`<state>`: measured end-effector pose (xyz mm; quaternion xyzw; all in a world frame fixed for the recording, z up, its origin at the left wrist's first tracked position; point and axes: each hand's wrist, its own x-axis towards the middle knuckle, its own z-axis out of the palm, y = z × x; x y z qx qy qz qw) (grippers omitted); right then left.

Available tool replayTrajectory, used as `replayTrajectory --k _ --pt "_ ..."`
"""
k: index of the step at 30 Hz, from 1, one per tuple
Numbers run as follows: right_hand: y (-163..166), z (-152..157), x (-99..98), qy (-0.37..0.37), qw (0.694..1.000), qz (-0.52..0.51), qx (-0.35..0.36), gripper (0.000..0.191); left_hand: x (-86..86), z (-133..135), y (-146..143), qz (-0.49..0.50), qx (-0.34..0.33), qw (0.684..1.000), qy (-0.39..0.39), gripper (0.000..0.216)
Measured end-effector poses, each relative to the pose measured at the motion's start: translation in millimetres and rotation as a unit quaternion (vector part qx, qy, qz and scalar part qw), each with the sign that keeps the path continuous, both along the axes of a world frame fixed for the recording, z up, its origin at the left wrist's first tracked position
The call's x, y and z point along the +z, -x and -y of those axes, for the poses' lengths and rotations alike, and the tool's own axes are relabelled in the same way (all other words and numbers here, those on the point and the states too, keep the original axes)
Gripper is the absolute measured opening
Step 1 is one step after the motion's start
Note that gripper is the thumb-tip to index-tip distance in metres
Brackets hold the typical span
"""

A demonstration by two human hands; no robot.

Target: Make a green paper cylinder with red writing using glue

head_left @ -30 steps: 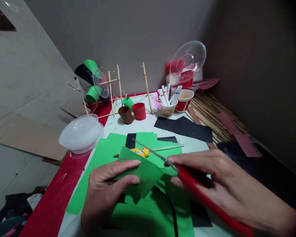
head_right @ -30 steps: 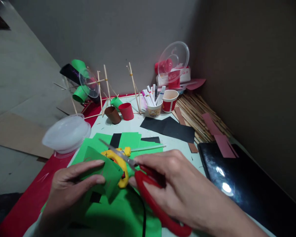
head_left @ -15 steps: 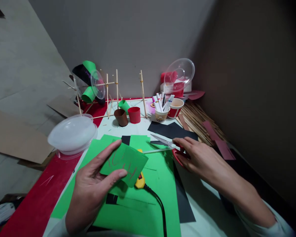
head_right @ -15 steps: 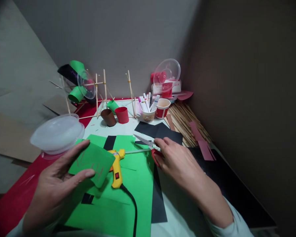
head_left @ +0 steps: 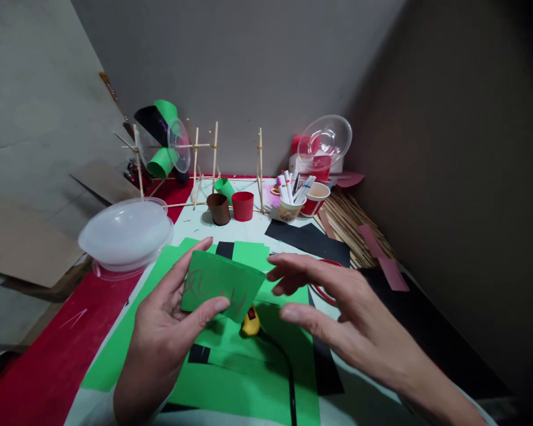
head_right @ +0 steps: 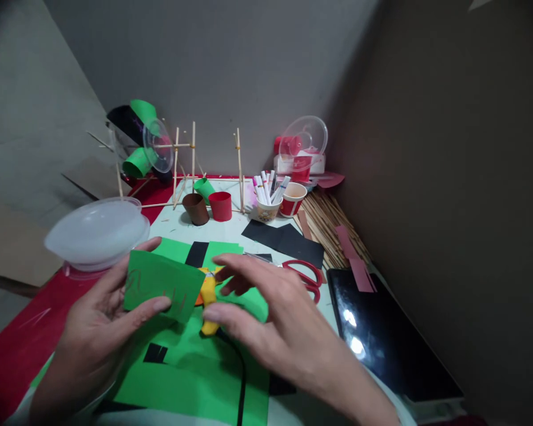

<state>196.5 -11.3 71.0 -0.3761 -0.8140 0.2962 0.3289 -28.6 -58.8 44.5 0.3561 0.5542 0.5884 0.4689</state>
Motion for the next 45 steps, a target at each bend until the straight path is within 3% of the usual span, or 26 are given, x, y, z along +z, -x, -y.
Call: replayTrajectory --k 2,7,13,19,25,29,35,40,45 --pt "16.6 6.0 8.2 0.008 0.997 -0.063 0.038 0.043 1.5 1.4 -0.6 0.03 -0.013 0.999 0.01 0.084" --pt "31.4 -1.5 2.7 -0.02 0.99 -0.118 0.073 0.02 7.3 -0.6 -1.1 0.084 -0.041 0.996 -0.007 0.075" --pt "28.6 -9.6 -0.5 0.026 0.981 -0.141 0.127 0.029 4.2 -4.2 -2.4 0.201 -0.052 0.978 0.01 0.063" --pt "32.9 -14.7 -2.8 0.014 0.984 -0.151 0.093 0.02 -2.2 -5.1 -2.2 0.188 -0.031 0.982 -0.012 0.061" --pt "41.4 -11.6 -8.2 -0.101 0.985 -0.136 -0.014 0.017 -0.9 -9.3 4.7 0.094 0.062 0.992 -0.05 0.026" --pt "47.1 -8.3 -12.4 -0.162 0.977 -0.132 -0.04 0.018 -0.1 -11.0 2.8 0.168 0.005 0.986 -0.01 0.025" --pt "45.9 -7.4 -15.7 -0.229 0.971 -0.067 -0.001 0.018 2.6 -15.6 1.5 0.287 -0.027 0.957 -0.014 0.02" --pt "35.7 -15.3 -15.5 -0.227 0.972 -0.023 0.057 0.021 -2.3 -16.4 7.0 0.307 -0.071 0.949 -0.017 0.009" --pt "32.0 -16.3 -13.1 -0.235 0.968 -0.028 0.078 0.029 -4.2 -15.6 4.2 0.288 -0.107 0.952 -0.015 0.018"
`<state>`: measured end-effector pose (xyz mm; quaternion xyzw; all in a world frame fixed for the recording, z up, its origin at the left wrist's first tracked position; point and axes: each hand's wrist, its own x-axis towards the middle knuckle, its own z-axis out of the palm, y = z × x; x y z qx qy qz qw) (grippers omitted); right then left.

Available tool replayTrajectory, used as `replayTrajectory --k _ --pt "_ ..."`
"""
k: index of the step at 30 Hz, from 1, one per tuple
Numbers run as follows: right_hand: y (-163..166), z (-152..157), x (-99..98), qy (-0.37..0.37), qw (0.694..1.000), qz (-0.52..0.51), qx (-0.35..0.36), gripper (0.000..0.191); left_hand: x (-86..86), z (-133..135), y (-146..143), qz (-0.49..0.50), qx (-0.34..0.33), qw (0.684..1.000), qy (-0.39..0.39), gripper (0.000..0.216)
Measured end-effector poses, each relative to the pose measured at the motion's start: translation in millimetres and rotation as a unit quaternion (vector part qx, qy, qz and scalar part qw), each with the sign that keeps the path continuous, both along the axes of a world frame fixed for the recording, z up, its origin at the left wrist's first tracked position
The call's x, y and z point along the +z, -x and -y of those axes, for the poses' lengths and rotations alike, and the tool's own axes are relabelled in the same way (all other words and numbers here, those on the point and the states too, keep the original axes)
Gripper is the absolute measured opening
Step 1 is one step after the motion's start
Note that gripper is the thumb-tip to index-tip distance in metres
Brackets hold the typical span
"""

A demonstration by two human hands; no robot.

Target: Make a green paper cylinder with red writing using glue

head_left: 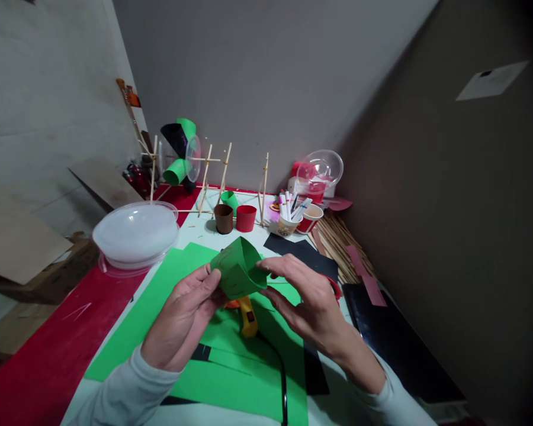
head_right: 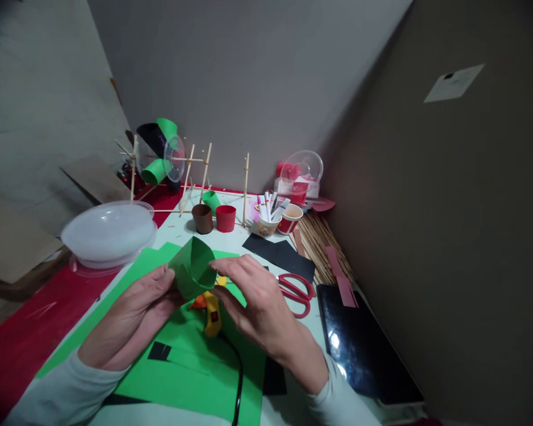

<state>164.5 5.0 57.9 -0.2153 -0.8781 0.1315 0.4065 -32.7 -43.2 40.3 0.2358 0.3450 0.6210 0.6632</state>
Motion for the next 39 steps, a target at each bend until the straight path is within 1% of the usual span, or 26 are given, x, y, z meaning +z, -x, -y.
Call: replayTrajectory --k 6,12,15,16,19,22,24,26,28,30,32,34,35,37,39 --pt "0.6 0.4 4.3 -0.004 0.999 0.042 -0.011 0.007 2.4 0.0 0.6 0.001 0.021 0.999 0.026 0.013" --pt "-1.7 -0.1 9.8 0.013 0.999 0.052 -0.002 0.007 2.8 -1.6 1.3 0.019 0.015 0.999 0.038 0.018" --pt "-1.0 0.0 10.3 0.047 0.997 0.06 0.008 0.023 2.1 -2.2 1.0 0.016 0.023 0.999 0.036 0.023" --pt "-0.3 -0.2 9.3 0.055 0.997 0.056 0.011 0.023 1.9 -2.3 1.0 0.014 0.027 0.999 0.036 0.025" --pt "2.1 -1.0 3.9 0.058 0.998 0.035 0.007 0.01 1.7 -2.5 0.9 0.011 0.041 0.998 0.042 0.029" --pt "4.0 -1.5 -1.8 0.052 0.998 0.027 -0.01 0.015 1.5 -3.1 0.7 0.014 0.047 0.998 0.049 0.026" --pt "4.8 -1.3 -4.0 0.043 0.999 0.03 -0.016 0.015 0.9 -3.3 0.9 0.009 0.048 0.997 0.051 0.023" --pt "5.5 -0.3 -4.5 0.024 0.999 0.038 -0.021 0.012 -0.4 -2.8 1.6 -0.012 0.045 0.998 0.052 0.022" --pt "5.6 1.0 -3.3 0.004 0.998 0.055 -0.024 0.011 -2.6 -1.6 2.8 -0.059 0.05 0.996 0.045 0.03" --pt "4.3 1.4 -1.1 -0.021 0.996 0.08 -0.031 0.009 -5.5 0.0 4.3 -0.128 0.08 0.988 0.021 0.04" --pt "1.1 -1.0 0.9 -0.057 0.99 0.117 -0.057 0.01 -8.4 0.8 5.9 -0.217 0.131 0.967 -0.025 0.042" --pt "-3.9 -7.2 1.2 -0.1 0.976 0.164 -0.106 0.014 -10.7 -0.2 7.4 -0.314 0.173 0.931 -0.077 0.036" --pt "-6.7 -11.5 0.4 -0.117 0.967 0.186 -0.132 0.015 -11.4 -1.7 7.9 -0.368 0.186 0.905 -0.105 0.031" --pt "-12.3 -20.3 -2.5 -0.136 0.952 0.214 -0.171 0.019 -11.4 -6.9 7.1 -0.479 0.191 0.84 -0.168 0.027" --pt "-16.6 -26.8 -5.8 -0.138 0.947 0.223 -0.186 0.022 -9.8 -15.3 3.0 -0.575 0.157 0.767 -0.235 0.033"
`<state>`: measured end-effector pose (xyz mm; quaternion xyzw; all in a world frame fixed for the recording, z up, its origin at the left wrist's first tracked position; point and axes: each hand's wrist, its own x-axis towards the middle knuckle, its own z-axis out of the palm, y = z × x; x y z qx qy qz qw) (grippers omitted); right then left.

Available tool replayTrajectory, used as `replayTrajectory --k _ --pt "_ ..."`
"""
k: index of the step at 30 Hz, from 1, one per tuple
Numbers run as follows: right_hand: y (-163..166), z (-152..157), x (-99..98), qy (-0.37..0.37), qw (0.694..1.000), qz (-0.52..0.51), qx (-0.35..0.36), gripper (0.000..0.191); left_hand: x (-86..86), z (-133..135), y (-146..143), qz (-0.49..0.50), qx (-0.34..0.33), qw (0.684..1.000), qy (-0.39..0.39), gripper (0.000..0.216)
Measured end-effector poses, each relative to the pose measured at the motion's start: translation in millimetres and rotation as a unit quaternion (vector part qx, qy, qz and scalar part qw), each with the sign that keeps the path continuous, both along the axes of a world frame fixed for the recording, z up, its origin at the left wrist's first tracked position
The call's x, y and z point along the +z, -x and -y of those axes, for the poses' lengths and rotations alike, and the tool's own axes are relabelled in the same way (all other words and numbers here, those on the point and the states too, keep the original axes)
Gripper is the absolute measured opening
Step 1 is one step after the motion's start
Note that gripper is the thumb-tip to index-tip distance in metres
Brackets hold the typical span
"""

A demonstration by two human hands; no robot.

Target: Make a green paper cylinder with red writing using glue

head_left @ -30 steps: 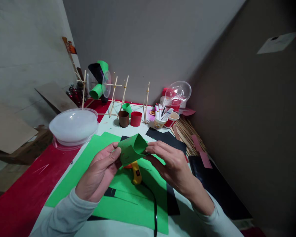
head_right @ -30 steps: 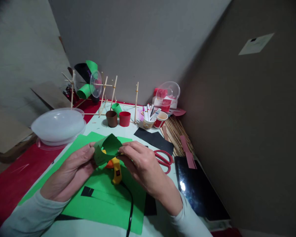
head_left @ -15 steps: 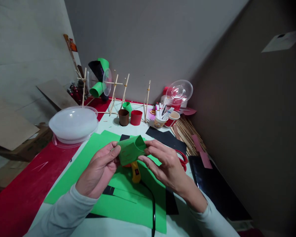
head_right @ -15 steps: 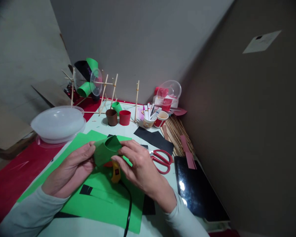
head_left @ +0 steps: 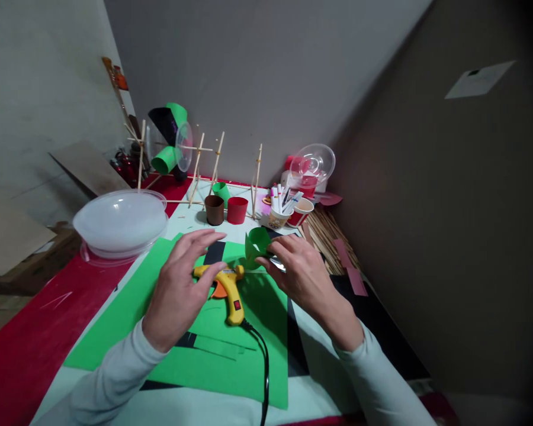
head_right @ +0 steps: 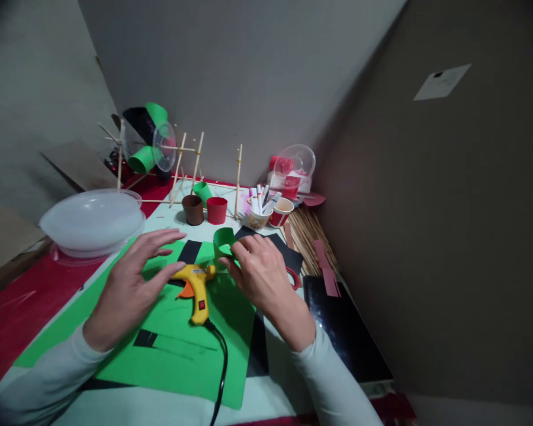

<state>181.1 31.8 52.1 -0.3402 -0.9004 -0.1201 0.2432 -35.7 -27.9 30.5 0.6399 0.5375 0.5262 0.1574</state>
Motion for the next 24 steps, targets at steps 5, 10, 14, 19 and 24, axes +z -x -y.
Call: replayTrajectory --k 5,10,14,19,24 --pt "-3.1 0.3 -3.0 0.0 1.0 -0.001 -0.007 0.032 5.6 -31.0 -21.5 -0.211 -0.126 0.969 0.029 0.05" --pt "-4.7 -6.6 -11.8 0.027 0.999 -0.026 -0.005 0.037 5.1 -63.2 -32.0 -0.255 -0.147 0.955 0.042 0.024" --pt "-6.4 -28.6 -27.1 0.088 0.994 -0.06 0.017 0.022 2.2 -81.6 -23.6 -0.288 -0.145 0.945 0.051 0.01" --pt "1.7 -55.6 -33.4 0.163 0.98 -0.077 0.083 0.022 -1.2 -91.6 -9.4 -0.334 -0.141 0.929 0.068 0.017" --pt "21.1 -71.1 -28.9 0.214 0.966 -0.077 0.125 0.016 -0.6 -92.2 2.5 -0.34 -0.123 0.93 0.071 0.024"
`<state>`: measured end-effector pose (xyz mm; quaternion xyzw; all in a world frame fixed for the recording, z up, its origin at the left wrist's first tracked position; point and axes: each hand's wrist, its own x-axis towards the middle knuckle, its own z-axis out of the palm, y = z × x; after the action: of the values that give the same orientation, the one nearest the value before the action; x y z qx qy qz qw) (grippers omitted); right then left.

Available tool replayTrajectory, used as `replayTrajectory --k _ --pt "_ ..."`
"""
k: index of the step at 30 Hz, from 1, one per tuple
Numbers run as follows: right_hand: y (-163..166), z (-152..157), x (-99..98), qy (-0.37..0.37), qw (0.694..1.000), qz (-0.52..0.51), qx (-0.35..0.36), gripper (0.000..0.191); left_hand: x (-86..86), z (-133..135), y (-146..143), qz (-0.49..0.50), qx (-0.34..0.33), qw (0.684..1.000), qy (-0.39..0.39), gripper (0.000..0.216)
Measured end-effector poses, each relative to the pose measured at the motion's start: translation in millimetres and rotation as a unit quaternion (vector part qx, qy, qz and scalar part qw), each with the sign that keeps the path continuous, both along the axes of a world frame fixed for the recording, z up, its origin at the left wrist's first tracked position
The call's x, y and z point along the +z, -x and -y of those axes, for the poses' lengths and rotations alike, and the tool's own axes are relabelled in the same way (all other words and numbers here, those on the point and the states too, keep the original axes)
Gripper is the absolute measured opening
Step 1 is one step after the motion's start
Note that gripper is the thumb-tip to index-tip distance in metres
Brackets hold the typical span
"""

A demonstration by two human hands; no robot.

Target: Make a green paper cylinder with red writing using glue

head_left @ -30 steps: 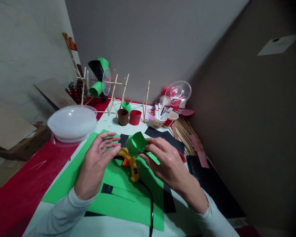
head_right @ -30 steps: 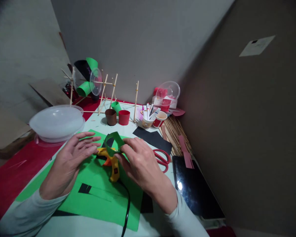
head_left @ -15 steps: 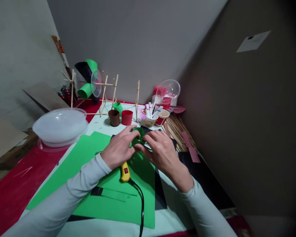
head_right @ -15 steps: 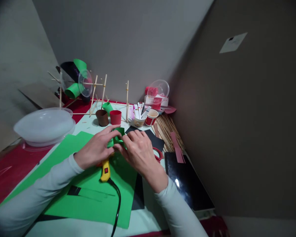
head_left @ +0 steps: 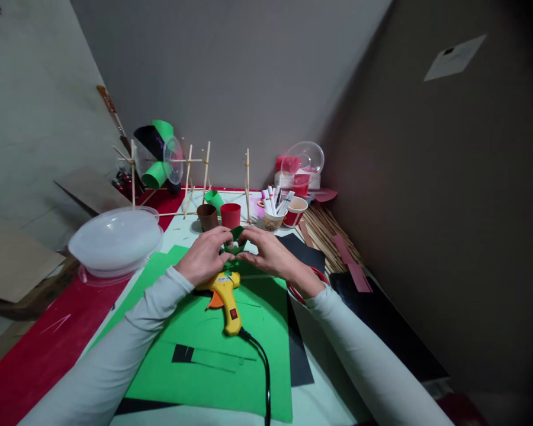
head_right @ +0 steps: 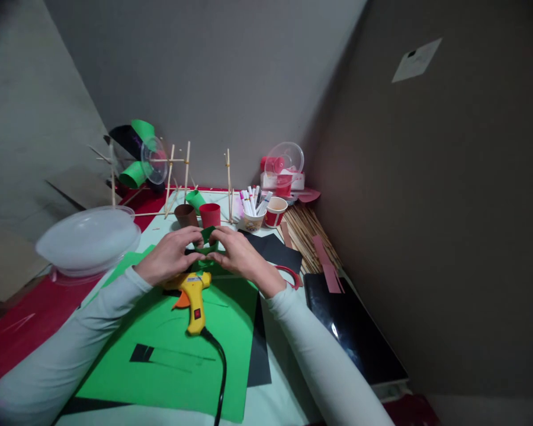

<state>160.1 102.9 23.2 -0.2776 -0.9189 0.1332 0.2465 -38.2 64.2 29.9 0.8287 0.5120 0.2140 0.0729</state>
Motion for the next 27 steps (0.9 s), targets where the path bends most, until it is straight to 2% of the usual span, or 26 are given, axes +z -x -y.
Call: replayTrajectory --k 6,8,10,15,17,22,27 --pt "21.4 -5.8 -11.0 0.017 0.999 0.025 -0.014 0.016 -12.8 -3.9 9.1 -0.011 0.037 0.999 0.006 0.03" --pt "25.2 -5.5 -13.8 0.018 0.999 0.04 -0.018 0.019 -13.7 -3.0 10.0 -0.012 0.043 0.999 0.011 0.025" --pt "26.8 -5.3 -13.4 0.017 0.998 0.055 -0.021 0.022 -6.9 1.5 12.3 -0.006 0.048 0.999 0.006 0.02" --pt "26.5 -6.5 -4.3 -0.002 0.995 0.097 -0.036 0.022 26.6 26.7 31.2 0.038 0.075 0.996 -0.041 0.026" --pt "27.3 -6.3 -2.2 -0.007 0.992 0.115 -0.048 0.02 30.6 37.1 40.6 0.055 0.1 0.992 -0.055 0.025" --pt "33.5 -3.2 -6.3 -0.009 0.988 0.126 -0.09 0.046 13.4 50.2 50.9 0.077 0.141 0.986 -0.047 0.024" --pt "39.6 -0.8 -12.8 -0.001 0.986 0.125 -0.11 0.024 6.4 51.0 47.5 0.094 0.147 0.984 -0.03 0.022"
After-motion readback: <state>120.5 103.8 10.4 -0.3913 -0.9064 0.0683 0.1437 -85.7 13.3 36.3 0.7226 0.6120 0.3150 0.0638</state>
